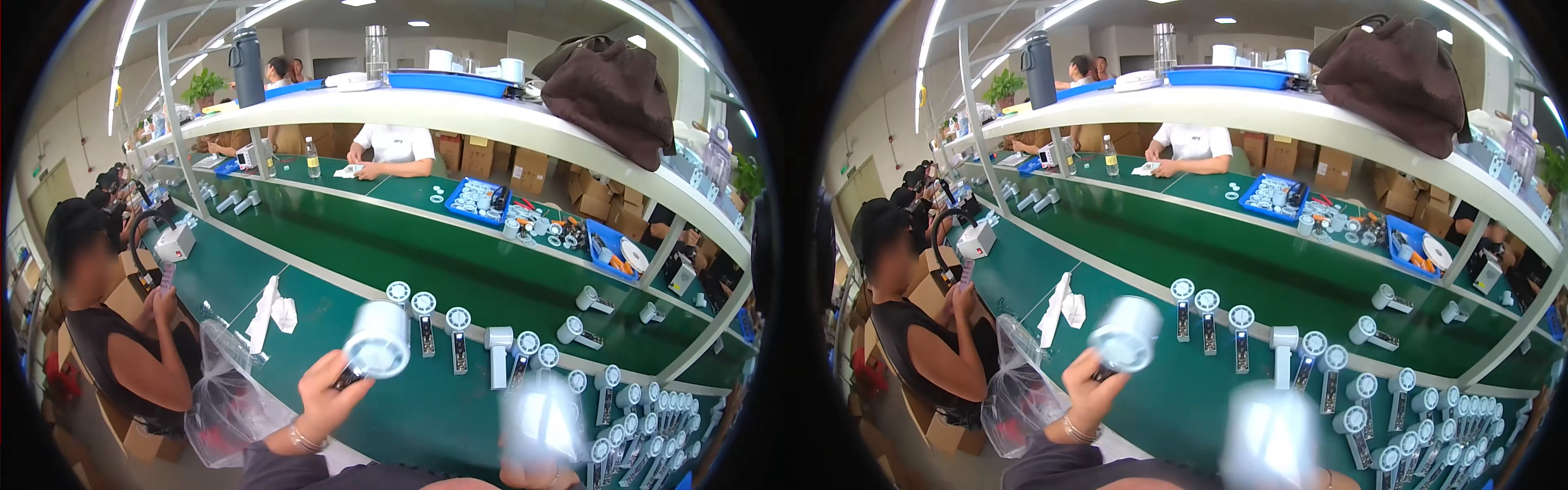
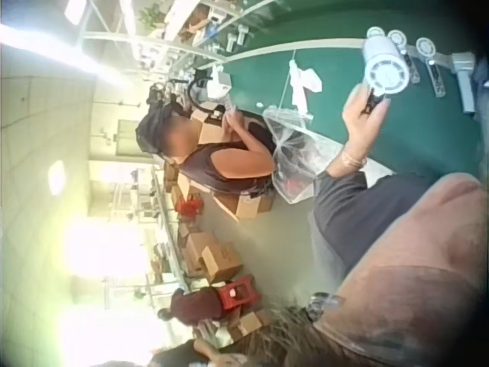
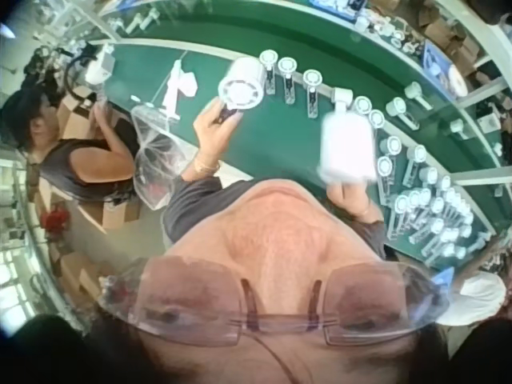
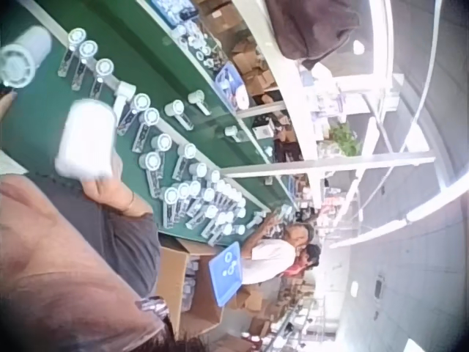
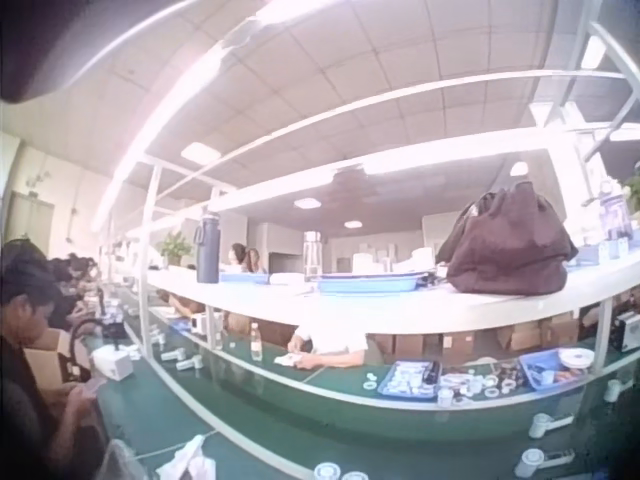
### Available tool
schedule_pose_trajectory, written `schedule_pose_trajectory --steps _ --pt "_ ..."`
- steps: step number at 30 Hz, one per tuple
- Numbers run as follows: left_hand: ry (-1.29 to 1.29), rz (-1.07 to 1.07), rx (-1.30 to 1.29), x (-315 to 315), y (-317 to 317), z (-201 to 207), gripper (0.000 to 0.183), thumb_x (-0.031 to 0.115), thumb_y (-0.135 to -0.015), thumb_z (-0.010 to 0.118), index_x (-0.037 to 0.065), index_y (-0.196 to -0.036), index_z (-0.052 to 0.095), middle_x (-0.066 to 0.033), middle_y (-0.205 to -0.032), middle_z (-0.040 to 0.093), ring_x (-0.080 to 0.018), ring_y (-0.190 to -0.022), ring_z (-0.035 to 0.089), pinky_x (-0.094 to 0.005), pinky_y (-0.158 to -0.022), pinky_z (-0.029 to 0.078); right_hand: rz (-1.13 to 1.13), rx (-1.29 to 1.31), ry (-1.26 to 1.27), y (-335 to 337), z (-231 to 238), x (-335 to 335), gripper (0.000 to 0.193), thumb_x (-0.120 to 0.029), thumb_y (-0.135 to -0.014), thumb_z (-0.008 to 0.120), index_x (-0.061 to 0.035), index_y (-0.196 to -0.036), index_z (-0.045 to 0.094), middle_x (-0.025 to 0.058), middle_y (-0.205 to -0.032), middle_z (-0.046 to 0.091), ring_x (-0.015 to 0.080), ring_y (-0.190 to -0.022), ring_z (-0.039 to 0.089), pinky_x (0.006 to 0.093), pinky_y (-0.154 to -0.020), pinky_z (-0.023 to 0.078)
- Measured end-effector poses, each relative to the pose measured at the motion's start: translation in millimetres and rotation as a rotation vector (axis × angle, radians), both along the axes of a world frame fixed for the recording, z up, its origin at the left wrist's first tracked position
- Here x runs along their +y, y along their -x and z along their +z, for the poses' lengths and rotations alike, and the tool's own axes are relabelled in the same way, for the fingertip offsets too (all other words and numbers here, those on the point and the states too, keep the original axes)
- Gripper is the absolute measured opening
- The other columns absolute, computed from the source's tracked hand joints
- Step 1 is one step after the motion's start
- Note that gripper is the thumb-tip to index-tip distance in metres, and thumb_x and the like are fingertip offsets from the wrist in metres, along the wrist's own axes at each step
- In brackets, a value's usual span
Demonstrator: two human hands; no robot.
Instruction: The person assembles small handheld electronic devices on a green workbench. They pick up circuit boards and white plastic housings, attach the housings to the boards, and place the completed units in a row. The person occasionally picks up two units to compare them side-by-side before continuing the assembly.
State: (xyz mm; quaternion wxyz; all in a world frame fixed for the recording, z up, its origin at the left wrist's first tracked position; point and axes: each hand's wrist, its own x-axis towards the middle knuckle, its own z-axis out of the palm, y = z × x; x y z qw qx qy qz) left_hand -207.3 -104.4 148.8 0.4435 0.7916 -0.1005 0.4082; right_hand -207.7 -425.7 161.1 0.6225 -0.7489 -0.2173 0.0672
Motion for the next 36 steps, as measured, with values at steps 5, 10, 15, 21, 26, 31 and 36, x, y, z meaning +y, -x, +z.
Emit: schedule_pose_trajectory --steps 5,10,15,21,26,31,36 --pt "-0.150 -0.156 0.839 21 21 -69 0.049 0.012 -0.071 0.073 0.012 -0.118 0.059 -0.0118 -0.080 0.061 -0.0134 -0.065 0.054 -0.0246 -0.062 0.045 -0.033 0.034 0.363 -5 -80 18 0.043 -0.025 -0.081 0.063 0.0021 -0.111 0.047 0.0118 -0.077 0.054 0.0165 -0.058 0.052 0.0281 -0.052 0.045" --pt "0.095 -0.089 0.571 9 19 -93 0.045 0.019 -0.074 0.071 0.004 -0.115 0.059 -0.0076 -0.074 0.057 -0.0145 -0.062 0.051 -0.0275 -0.058 0.044 -0.162 -0.018 0.226 -15 -62 33 0.034 -0.024 -0.083 0.061 0.0029 -0.101 0.052 0.0104 -0.073 0.053 0.0147 -0.058 0.049 0.0295 -0.053 0.043" --pt "0.562 0.007 -0.644 -30 -3 25 0.030 0.018 -0.078 0.065 0.001 -0.099 0.053 -0.0083 -0.078 0.055 -0.0122 -0.063 0.049 -0.0244 -0.053 0.041 -0.337 -0.804 -0.661 -16 37 51 0.033 -0.030 -0.087 0.052 -0.0017 -0.103 0.049 0.0088 -0.084 0.053 0.0155 -0.058 0.047 0.0272 -0.051 0.039" --pt "0.348 0.121 -0.583 -60 -42 44 0.027 0.022 -0.081 0.060 0.005 -0.099 0.047 -0.0107 -0.077 0.051 -0.0152 -0.057 0.045 -0.0225 -0.048 0.037 -0.504 -0.950 -0.763 -38 47 80 0.042 -0.029 -0.089 0.049 -0.0009 -0.118 0.038 0.0085 -0.085 0.052 0.0119 -0.054 0.045 0.0231 -0.047 0.036" --pt "0.565 0.044 -0.429 -68 -45 50 0.032 0.031 -0.083 0.060 0.002 -0.092 0.048 -0.0050 -0.070 0.046 -0.0142 -0.060 0.045 -0.0246 -0.050 0.036 -0.325 -0.740 -0.503 -60 60 68 0.037 -0.023 -0.084 0.052 0.0016 -0.109 0.042 0.0109 -0.079 0.054 0.0188 -0.059 0.052 0.0286 -0.051 0.044" --pt "0.536 0.137 -0.578 -65 -52 36 0.026 0.015 -0.078 0.061 0.001 -0.096 0.048 -0.0098 -0.079 0.052 -0.0144 -0.063 0.046 -0.0238 -0.054 0.038 -0.402 -0.513 -0.340 -50 50 75 0.054 -0.045 -0.087 0.050 -0.0035 -0.118 0.036 0.0083 -0.088 0.048 0.0172 -0.061 0.048 0.0283 -0.052 0.043" --pt "0.515 0.248 -0.897 -67 -56 43 0.011 0.008 -0.078 0.055 0.001 -0.087 0.052 -0.0086 -0.077 0.053 -0.0164 -0.064 0.050 -0.0279 -0.053 0.042 -0.463 -0.995 -0.619 -61 32 74 0.050 -0.042 -0.085 0.055 -0.0033 -0.113 0.039 0.0074 -0.091 0.049 0.0169 -0.059 0.045 0.0289 -0.053 0.039"
